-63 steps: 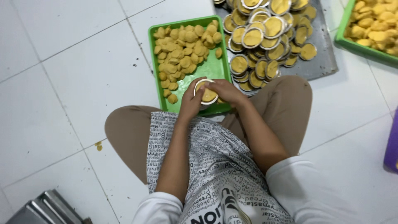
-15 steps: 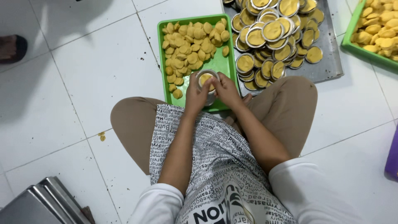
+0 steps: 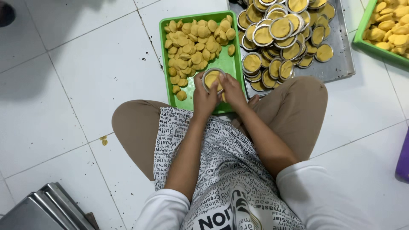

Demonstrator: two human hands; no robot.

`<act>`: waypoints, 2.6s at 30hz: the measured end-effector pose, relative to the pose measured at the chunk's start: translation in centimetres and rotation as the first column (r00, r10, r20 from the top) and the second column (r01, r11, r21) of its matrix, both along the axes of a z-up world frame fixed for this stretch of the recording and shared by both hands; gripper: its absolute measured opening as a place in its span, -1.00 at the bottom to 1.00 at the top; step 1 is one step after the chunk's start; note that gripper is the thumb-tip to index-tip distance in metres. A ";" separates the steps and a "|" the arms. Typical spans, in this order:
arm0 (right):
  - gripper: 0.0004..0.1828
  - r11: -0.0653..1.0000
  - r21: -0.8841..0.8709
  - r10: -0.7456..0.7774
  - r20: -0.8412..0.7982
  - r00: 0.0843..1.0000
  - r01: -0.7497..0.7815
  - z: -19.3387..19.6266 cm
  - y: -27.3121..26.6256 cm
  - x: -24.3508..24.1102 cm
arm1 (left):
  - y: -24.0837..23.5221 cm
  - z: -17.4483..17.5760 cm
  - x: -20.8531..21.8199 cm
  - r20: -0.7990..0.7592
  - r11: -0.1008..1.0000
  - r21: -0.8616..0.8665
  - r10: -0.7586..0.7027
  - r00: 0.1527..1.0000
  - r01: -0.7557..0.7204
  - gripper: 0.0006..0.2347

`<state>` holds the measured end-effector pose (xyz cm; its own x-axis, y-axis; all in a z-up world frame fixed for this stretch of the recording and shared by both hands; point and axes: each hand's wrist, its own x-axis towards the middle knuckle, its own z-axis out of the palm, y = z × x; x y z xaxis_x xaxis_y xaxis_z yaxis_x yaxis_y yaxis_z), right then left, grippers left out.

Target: The person sits on the floor and repeatedly picks up small yellow dough pieces from a green tray. They press each piece into a small round metal mold to shape it, then place the finished item onto a metal tray.

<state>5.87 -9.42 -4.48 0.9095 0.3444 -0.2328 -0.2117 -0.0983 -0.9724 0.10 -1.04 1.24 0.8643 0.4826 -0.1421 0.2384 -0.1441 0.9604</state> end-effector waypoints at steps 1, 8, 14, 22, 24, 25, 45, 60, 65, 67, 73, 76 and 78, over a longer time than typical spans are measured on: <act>-0.63 0.997 0.075 0.006 -0.090 0.996 0.001 0.0 -0.1 0.1 | 0.1 0.6 -0.3 -0.006 1.000 -0.016 -0.015 1.000 0.015 -0.69; -0.66 0.985 -0.169 -0.015 0.057 0.998 0.024 1.5 0.2 -0.3 | 1.2 -1.8 -0.1 0.084 0.992 -0.022 -0.119 0.989 0.122 -0.73; -0.69 0.993 -0.019 0.111 -0.270 0.956 -0.121 -2.6 -1.5 3.2 | 0.7 1.6 -0.9 0.015 0.960 -0.158 -0.233 0.972 0.232 -0.72; -0.72 0.993 -0.104 -0.085 -0.287 0.954 0.057 0.9 -4.2 7.2 | 1.2 -1.6 0.0 0.030 0.970 -0.141 -0.195 0.980 0.197 -0.72; -0.71 0.947 -0.048 -0.316 -0.307 0.898 0.317 2.4 -4.8 9.1 | 1.7 -3.2 0.1 0.011 0.989 -0.041 -0.140 0.990 0.141 -0.76; -0.63 0.920 0.086 -0.324 -0.385 0.864 0.383 4.2 -5.1 9.7 | 2.3 -4.9 0.3 0.018 0.965 0.204 -0.171 0.985 0.164 -0.79; -0.61 0.976 -0.217 0.043 0.144 0.989 -0.011 -1.8 -0.5 -0.1 | 3.4 -4.7 -0.4 -0.252 0.995 0.097 0.015 0.968 0.010 -0.86; -0.81 0.995 0.010 0.103 -0.088 0.991 -0.103 -0.5 -0.1 -0.1 | 1.0 -0.8 0.1 -0.093 0.999 -0.035 0.018 0.995 -0.021 -0.70; -0.61 0.984 0.117 0.157 -0.232 0.960 -0.133 -2.8 -0.9 0.7 | 0.4 0.4 -0.4 -0.092 0.999 -0.043 -0.004 0.996 0.000 -0.70; -0.57 0.987 0.010 0.161 -0.191 0.968 -0.162 0.7 -0.7 0.5 | 0.5 2.5 -0.7 -0.088 0.994 -0.098 -0.048 0.995 0.039 -0.70; -0.62 0.989 -0.144 0.019 -0.069 0.997 -0.029 2.1 -0.4 0.1 | -0.2 1.1 -0.5 -0.044 0.993 -0.047 -0.108 0.993 0.106 -0.68; -0.54 0.995 -0.095 0.007 -0.169 0.986 -0.024 2.0 -0.8 0.2 | -0.4 0.8 -0.6 -0.062 0.996 -0.061 -0.074 0.995 0.070 -0.70; -0.47 0.997 -0.057 0.045 -0.249 0.967 -0.061 1.9 -0.8 0.7 | 0.0 1.7 -0.6 -0.076 0.992 -0.107 -0.070 0.995 0.062 -0.72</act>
<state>6.58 -10.22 -2.61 0.8017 0.3673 -0.4715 -0.4379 -0.1758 -0.8816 -0.54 -0.99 2.97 0.8776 0.4039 -0.2583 0.3081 -0.0624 0.9493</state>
